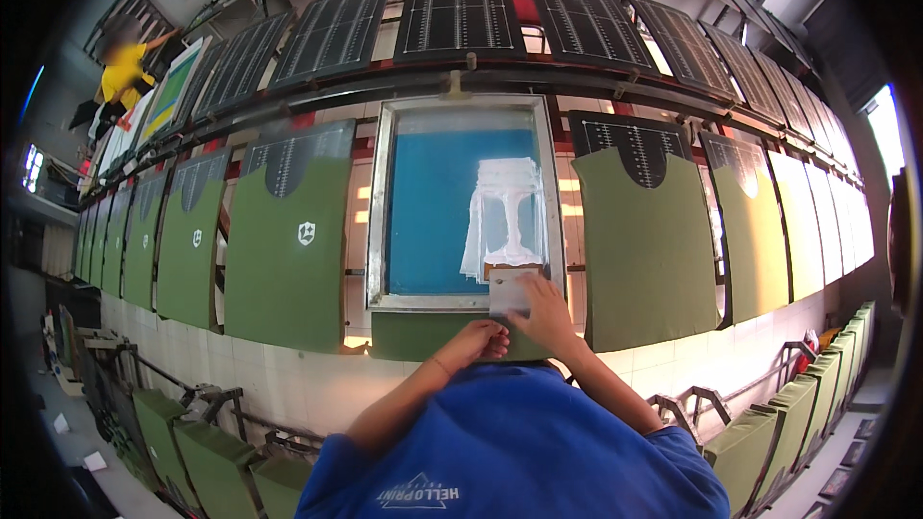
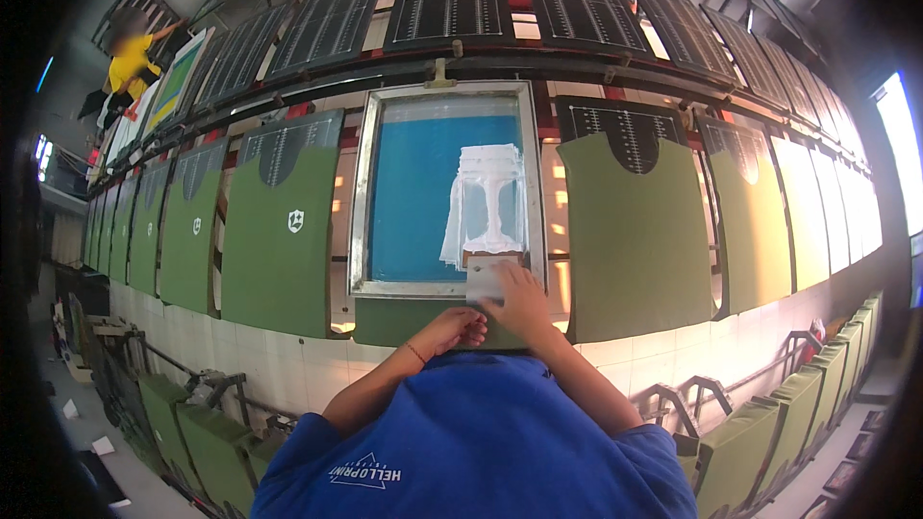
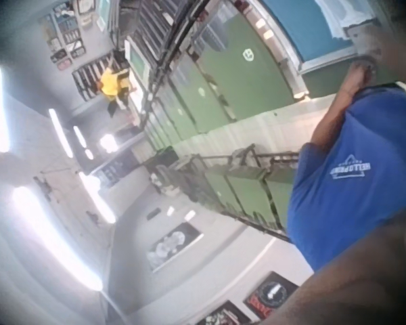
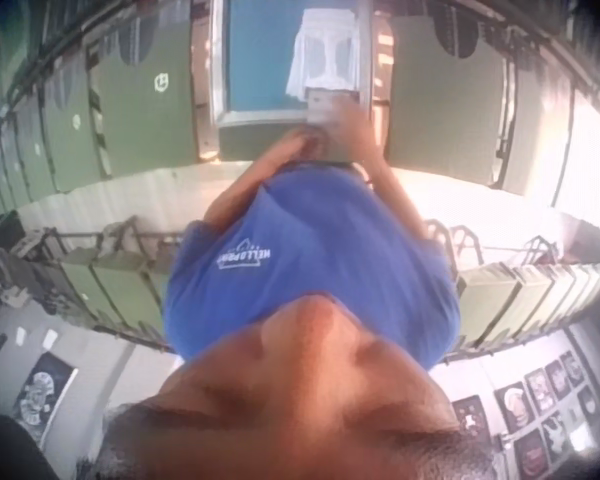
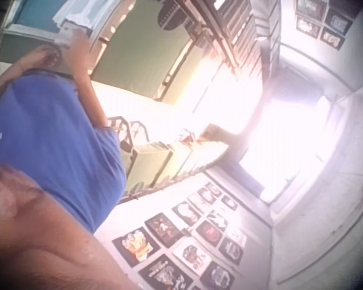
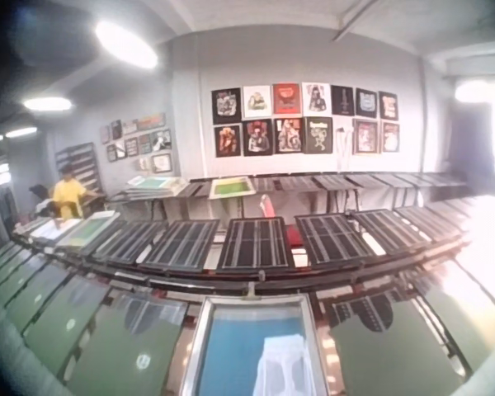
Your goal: The person uses a squeegee to spread white ink across a screen printing frame placed over a garment. They repeatedly pull the ink from the top to the bottom of the frame to ensure even coverage on the fabric below.
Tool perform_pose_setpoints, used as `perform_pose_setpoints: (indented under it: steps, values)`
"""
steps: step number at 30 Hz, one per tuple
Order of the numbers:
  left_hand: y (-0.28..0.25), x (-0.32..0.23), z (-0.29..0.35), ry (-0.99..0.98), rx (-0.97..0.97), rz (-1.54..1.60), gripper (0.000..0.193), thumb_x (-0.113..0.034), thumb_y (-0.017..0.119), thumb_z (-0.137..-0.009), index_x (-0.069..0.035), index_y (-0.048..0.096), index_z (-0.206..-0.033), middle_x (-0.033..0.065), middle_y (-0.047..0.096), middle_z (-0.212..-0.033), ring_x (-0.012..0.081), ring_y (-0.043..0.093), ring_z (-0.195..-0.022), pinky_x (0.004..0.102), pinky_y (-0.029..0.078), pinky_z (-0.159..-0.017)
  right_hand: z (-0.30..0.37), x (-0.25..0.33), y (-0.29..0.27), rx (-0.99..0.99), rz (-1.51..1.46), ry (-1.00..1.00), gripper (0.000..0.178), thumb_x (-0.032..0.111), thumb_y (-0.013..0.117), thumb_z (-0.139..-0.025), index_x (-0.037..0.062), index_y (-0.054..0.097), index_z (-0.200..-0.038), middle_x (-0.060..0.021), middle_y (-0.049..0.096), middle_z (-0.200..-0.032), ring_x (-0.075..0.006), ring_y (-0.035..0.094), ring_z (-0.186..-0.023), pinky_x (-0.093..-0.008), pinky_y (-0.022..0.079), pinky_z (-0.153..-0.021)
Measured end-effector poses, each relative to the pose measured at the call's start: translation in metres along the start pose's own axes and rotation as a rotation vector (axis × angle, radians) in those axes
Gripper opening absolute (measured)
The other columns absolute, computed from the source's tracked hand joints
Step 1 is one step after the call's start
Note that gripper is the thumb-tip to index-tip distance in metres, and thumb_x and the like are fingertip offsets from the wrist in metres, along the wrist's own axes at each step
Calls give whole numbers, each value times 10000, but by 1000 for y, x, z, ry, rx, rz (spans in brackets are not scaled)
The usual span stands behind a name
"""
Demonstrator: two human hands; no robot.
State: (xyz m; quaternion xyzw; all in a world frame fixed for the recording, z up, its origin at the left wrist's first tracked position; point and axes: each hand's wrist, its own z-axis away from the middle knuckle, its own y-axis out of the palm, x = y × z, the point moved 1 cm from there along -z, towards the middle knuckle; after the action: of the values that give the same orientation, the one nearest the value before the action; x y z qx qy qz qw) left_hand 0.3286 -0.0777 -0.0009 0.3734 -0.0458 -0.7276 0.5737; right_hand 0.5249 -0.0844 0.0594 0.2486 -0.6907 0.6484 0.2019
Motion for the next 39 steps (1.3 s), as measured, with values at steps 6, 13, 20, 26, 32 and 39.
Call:
perform_pose_setpoints:
  steps: [6,13,20,26,32,39]
  values:
    - [9,10,-27,18,76,390,253,-251,545,-1023,-10,622,-1032,83,669,-923,215,670,-806,367,584,-791,-18,18,-7,199,315,-121,493,137,730,-717,52,585,-1181,-122,613,-1173,-316,558,-1149,-429,460,-964]
    - [24,15,-51,61,-141,421,281,-288,565,-1022,-24,606,-934,72,655,-876,175,657,-790,312,584,-731,-111,1,-37,273,298,-29,246,120,687,-731,85,676,-974,-129,672,-979,-347,641,-987,-458,522,-829]
    - [28,17,-49,96,-183,407,314,-314,609,-997,-5,626,-946,110,696,-913,204,699,-805,301,585,-683,-237,-27,-46,107,363,-140,235,123,688,-743,83,694,-975,-142,673,-983,-362,651,-954,-461,531,-833]
    - [27,18,-47,137,-145,386,307,-310,601,-1000,-8,630,-955,123,706,-939,213,708,-820,308,586,-684,-246,-35,-28,139,399,-117,241,128,693,-751,105,720,-990,-130,683,-967,-349,659,-951,-459,533,-830]
    - [30,14,-46,135,-186,341,343,-340,582,-1006,-7,617,-933,127,701,-913,211,710,-810,314,587,-683,-155,-16,-20,237,349,-36,303,107,739,-691,101,719,-994,-118,688,-984,-329,654,-947,-443,522,-846]
    - [34,-19,13,396,-520,-534,311,-300,647,-945,-4,580,-1013,137,649,-868,313,666,-824,399,547,-739,-39,17,-10,115,165,-88,401,19,707,-656,47,671,-1055,-116,647,-1092,-312,601,-1055,-420,504,-898]
